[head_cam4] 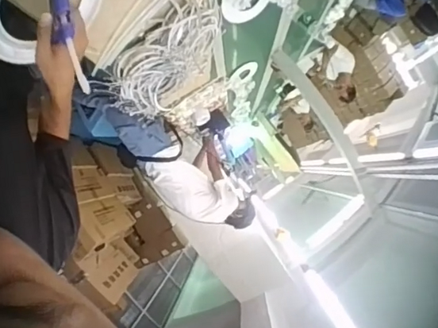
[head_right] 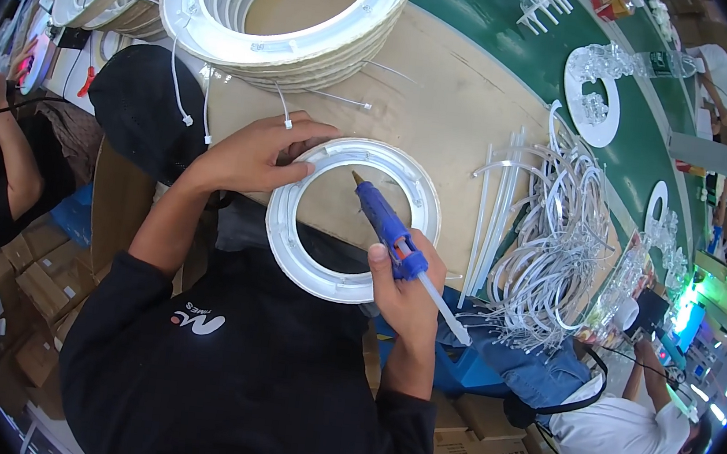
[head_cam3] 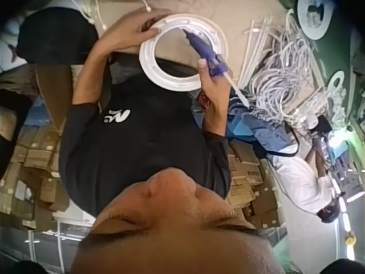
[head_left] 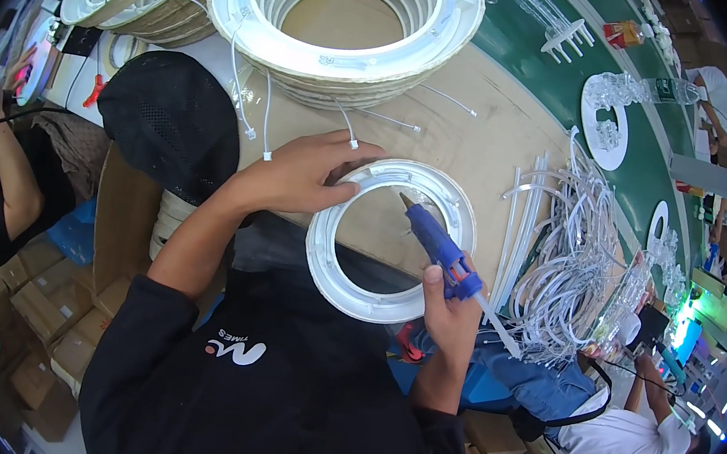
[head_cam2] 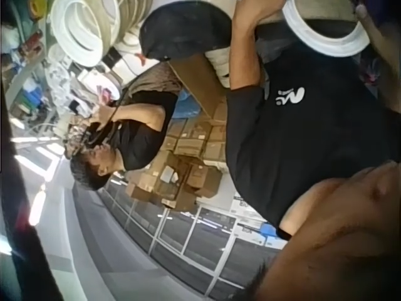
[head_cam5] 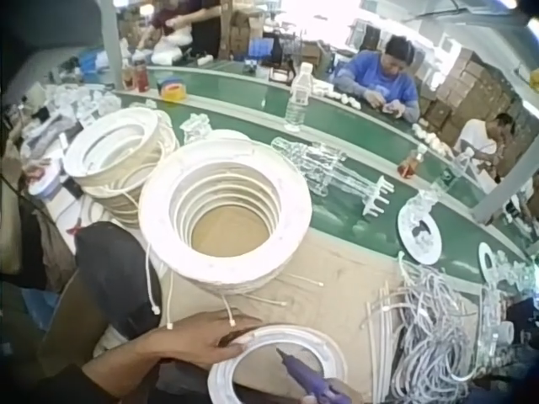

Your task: Apply hot glue and attach wires to circular light fixture components.

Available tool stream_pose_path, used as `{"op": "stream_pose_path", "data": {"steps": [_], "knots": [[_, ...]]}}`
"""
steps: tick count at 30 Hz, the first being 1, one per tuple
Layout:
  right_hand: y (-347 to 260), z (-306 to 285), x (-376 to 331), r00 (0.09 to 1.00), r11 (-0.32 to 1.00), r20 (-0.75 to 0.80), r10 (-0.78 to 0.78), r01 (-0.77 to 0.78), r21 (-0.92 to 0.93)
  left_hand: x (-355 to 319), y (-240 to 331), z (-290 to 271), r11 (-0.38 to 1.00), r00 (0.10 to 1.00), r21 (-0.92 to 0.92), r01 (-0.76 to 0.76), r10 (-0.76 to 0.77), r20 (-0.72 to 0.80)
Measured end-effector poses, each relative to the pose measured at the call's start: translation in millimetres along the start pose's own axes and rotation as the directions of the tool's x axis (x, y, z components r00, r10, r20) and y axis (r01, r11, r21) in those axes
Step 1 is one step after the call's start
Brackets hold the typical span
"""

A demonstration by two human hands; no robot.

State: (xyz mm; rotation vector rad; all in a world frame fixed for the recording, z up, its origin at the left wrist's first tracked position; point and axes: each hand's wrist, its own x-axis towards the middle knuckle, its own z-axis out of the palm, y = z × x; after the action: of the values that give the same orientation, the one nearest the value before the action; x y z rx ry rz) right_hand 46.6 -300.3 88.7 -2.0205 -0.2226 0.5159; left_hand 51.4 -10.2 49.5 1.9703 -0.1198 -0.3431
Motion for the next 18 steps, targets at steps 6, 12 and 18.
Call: {"op": "stream_pose_path", "data": {"steps": [6,12,18], "knots": [[-2,13,-2,0.999,1.0,0.032,-0.022,0.022,-0.016,7,0,3,0.996,0.999,0.084,0.044,-0.043,-0.009],[-13,20,0,0.994,0.987,0.091,-0.053,0.066,-0.148,10,-8,4,0.996,1.0,0.089,0.012,-0.011,-0.009],[-18,30,3,0.986,0.972,0.148,-0.078,0.108,-0.207,11,-12,3,0.997,1.0,0.072,-0.019,0.02,-0.016]]}}
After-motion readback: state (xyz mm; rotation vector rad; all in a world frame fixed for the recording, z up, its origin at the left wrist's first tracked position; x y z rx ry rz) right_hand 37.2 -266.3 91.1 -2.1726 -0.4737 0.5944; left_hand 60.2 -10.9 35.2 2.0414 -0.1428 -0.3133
